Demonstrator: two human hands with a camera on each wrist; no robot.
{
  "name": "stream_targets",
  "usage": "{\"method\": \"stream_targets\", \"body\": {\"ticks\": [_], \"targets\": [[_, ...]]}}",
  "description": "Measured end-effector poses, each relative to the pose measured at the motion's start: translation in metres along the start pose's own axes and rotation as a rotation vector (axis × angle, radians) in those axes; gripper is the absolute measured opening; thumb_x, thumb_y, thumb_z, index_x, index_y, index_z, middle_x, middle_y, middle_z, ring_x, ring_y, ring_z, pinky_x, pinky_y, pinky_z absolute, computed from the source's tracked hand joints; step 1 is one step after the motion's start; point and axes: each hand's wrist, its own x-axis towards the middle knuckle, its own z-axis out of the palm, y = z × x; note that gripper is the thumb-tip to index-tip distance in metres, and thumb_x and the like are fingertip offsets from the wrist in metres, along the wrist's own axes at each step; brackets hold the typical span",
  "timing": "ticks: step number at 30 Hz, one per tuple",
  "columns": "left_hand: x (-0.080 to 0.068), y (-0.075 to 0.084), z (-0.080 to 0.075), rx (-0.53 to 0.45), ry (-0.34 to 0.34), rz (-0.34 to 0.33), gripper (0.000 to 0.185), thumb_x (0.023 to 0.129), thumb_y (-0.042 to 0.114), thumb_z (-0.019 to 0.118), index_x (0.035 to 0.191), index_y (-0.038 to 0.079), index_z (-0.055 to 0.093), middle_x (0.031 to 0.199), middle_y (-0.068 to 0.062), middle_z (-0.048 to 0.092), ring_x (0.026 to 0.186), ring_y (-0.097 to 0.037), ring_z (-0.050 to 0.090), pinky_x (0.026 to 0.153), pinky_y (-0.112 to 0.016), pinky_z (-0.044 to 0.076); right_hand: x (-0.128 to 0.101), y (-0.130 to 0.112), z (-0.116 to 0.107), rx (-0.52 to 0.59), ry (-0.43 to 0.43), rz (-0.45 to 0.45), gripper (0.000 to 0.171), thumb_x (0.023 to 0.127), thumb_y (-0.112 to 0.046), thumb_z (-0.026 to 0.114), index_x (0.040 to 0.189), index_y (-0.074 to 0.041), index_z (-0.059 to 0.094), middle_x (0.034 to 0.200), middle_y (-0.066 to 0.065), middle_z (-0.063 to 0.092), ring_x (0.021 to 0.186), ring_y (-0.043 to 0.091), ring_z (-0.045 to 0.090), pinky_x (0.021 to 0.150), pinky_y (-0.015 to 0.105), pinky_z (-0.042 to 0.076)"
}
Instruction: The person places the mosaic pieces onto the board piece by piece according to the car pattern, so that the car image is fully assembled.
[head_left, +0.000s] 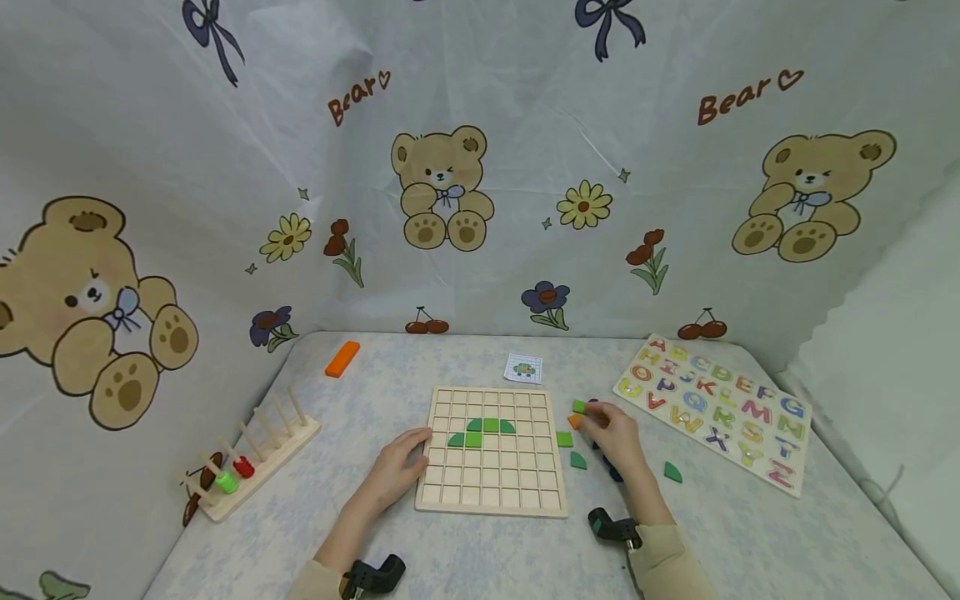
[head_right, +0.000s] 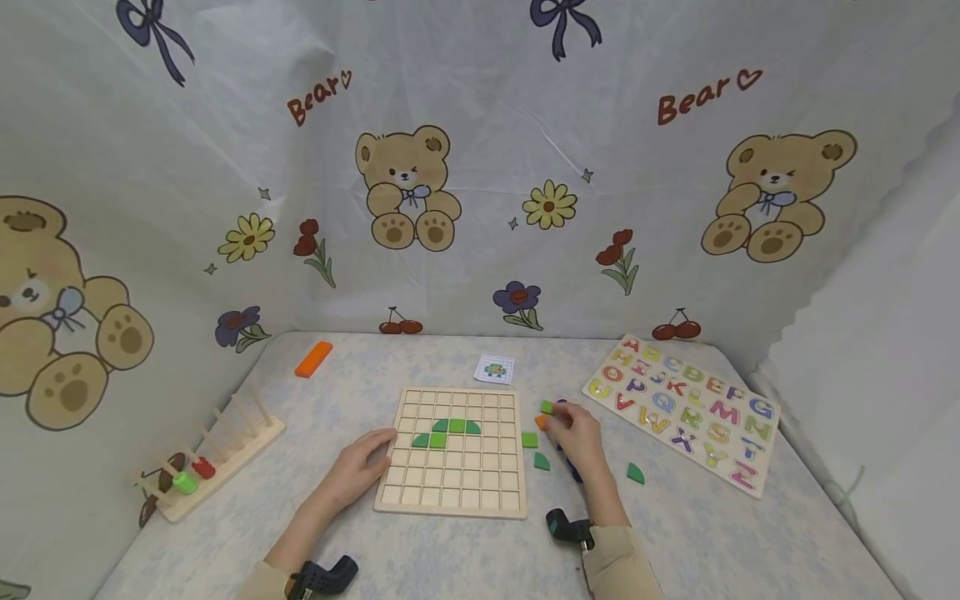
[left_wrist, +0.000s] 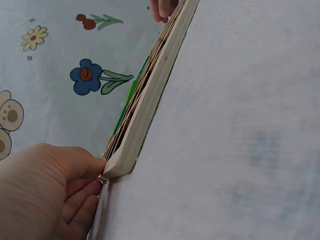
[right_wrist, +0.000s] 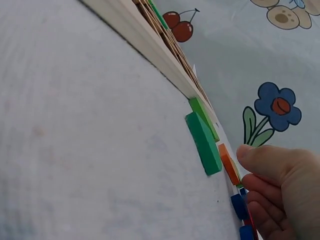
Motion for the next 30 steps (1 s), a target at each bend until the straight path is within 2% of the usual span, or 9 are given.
{"method": "stream_targets", "body": {"ticks": [7,13,19,30], "targets": [[0.0006,-0.0003,-0.0008,0.004,0.004,0.001,0.045,0.091,0.009,0.061,0.135,0.001,0.051,0.138,-0.013,0.047,0.129,-0.029,0.041,0.105,-0.045,0.035,0.0005,0.0018,0.0018,-0.037,-0.017,-0.04,0.038,0.084,-0.017,0.073,0.116,0.002,0.063,0.11,0.016,0.063,0.101,0.031,0.058,0.085,0.045,0.049],[0.0,-0.0011,-0.0002,0.011,0.003,0.004,0.046,0.091,0.009,0.061,0.134,0.0,0.051,0.137,-0.014,0.048,0.129,-0.03,0.041,0.104,-0.047,0.035,0.0001,0.0016,0.0028,-0.114,-0.012,-0.081,0.043,0.082,-0.018,0.075,0.115,0.005,0.061,0.11,0.019,0.062,0.102,0.034,0.057,0.086,0.047,0.048],[-0.0005,-0.0024,0.001,0.015,0.018,0.023,0.045,0.091,0.007,0.061,0.134,0.0,0.051,0.137,-0.014,0.048,0.129,-0.031,0.041,0.104,-0.047,0.035,-0.0002,0.0007,0.0044,-0.155,-0.02,-0.083,0.046,0.079,-0.018,0.077,0.116,0.005,0.061,0.11,0.019,0.06,0.102,0.034,0.056,0.087,0.047,0.047],[-0.0005,0.0,0.0002,0.012,0.023,0.03,0.044,0.091,0.005,0.061,0.133,-0.002,0.051,0.136,-0.015,0.048,0.127,-0.031,0.042,0.104,-0.047,0.036,-0.0013,0.0016,0.0014,-0.19,-0.016,-0.128,0.038,0.08,-0.011,0.074,0.112,0.006,0.063,0.106,0.018,0.061,0.093,0.031,0.056,0.076,0.044,0.05]]}}
